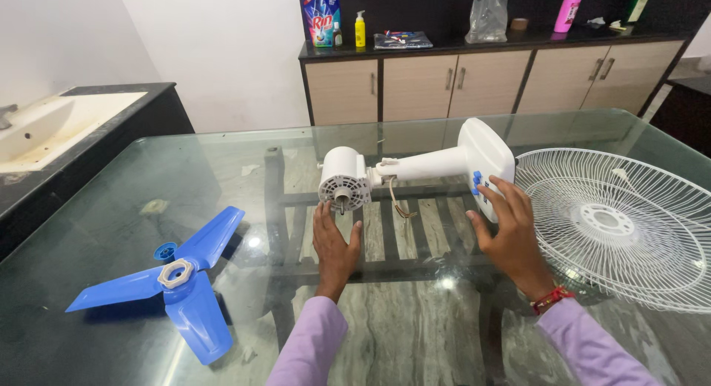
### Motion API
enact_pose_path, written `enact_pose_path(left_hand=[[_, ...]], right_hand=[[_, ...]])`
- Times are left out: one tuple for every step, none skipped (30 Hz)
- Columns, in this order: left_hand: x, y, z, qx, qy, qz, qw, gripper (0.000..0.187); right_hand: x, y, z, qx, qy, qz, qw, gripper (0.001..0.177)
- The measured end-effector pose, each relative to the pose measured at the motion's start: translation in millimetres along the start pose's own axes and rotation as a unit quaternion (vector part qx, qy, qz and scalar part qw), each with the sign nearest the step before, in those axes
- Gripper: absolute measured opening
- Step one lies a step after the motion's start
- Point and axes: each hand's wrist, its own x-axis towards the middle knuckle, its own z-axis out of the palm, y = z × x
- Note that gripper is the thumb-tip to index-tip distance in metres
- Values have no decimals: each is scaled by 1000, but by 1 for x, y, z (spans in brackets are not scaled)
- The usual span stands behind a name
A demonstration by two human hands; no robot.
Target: The person disassembles a white table fan on a glass table. They remove the front grille, then the blue fan blades, and finally the rear motor housing, leaving the fan in a partially disassembled state.
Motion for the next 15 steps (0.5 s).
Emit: enact_pose_path(left_hand=[[0, 0, 0, -8, 4, -3, 1000, 79], [0, -1, 0, -17, 8, -6, 1000, 78], [0, -2, 1, -25, 12, -9, 1000, 78], [1, -3, 1, -26, 12, -8, 1000, 77], [1, -4, 1, -27, 13, -7, 1000, 77], [2, -5, 1, -28, 13, -6, 1000, 76], [2, -7, 1, -38, 13, -10, 999, 76], [2, -8, 1, -47, 14, -15, 999, 76], [3, -8, 0, -57, 14, -19, 998, 76], [4, -9, -1, -62, 11, -20, 998, 76], [5, -9, -1, -68, 7, -21, 997, 76], [6, -9, -2, -74, 3, -23, 997, 76], [8, -8, -3, -57, 4, -7, 998, 77], [10, -6, -5, -39, 6, 9, 999, 79], [14, -4, -7, -22, 7, 25, 999, 80]], right_hand=[[-3, -2, 6, 10, -5, 5, 1000, 48], [-6, -3, 12, 21, -10, 10, 1000, 50], [-10, -5, 18, 31, -15, 14, 999, 51], [-14, -6, 24, 42, -25, 29, 998, 54], [-18, -8, 30, 52, -35, 43, 997, 56], [-23, -9, 35, 62, -45, 57, 995, 58], [-27, -9, 39, 72, -52, 67, 994, 60], [-31, -10, 43, 83, -60, 78, 992, 62], [-34, -9, 48, 93, -67, 88, 990, 63], [-37, -9, 51, 99, -64, 84, 989, 64], [-39, -7, 53, 105, -62, 81, 989, 65], [-42, -5, 55, 110, -60, 77, 989, 66], [-43, -4, 57, 112, -55, 75, 989, 65], [-45, -2, 59, 113, -49, 73, 990, 64], [-46, 0, 60, 114, -43, 71, 990, 64]])
